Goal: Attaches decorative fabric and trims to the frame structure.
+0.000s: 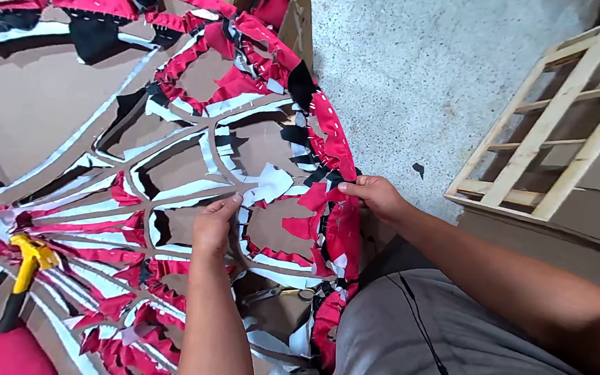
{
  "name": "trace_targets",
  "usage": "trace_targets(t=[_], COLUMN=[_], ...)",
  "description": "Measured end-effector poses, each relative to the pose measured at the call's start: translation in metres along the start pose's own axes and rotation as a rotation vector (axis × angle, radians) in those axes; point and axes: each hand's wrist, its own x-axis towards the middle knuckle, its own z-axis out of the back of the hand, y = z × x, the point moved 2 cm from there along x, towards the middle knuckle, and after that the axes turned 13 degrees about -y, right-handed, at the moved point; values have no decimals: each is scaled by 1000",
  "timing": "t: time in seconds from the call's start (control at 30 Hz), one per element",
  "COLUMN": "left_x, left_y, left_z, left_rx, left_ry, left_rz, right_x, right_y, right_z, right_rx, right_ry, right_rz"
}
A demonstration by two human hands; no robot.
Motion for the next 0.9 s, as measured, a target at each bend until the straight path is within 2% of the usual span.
trace_targets(t=[0.1, 0.17, 0.37, 0.53, 0.6, 0.63, 0.73, 0.77, 0.83, 0.9], left_x=[-14, -21, -16, -6, -1, 0, -9, -17, -47, -92], left_y=[21, 29, 36, 37, 39, 39, 36, 33, 32, 51], left_z=[26, 29, 22, 25, 25, 24, 23, 23, 31, 42], left_rx=[269, 344, 142, 99, 87, 101, 264, 328, 344, 162], left_ry=[-6, -8, 71, 176, 198, 199, 124, 59, -155, -452], left_rz=[-24, -5, 60, 37, 22, 8, -99, -152, -248, -288], right_x=[4, 5, 3, 3, 2, 2, -5, -12, -34, -56], right_y=[3, 7, 17, 12, 15, 19, 51, 65, 93, 114], right_z=[-3, -2, -5, -8, -8, -5, 4, 4, -13, -57], right_rx=[4, -36, -50, -12, -87, -220, -1073, -1275, -1398, -1306], right_ry=[31, 71, 90, 79, 75, 74, 12, -24, -65, 79], right_rz=[23, 43, 24, 40, 46, 68, 326, 450, 785, 1152])
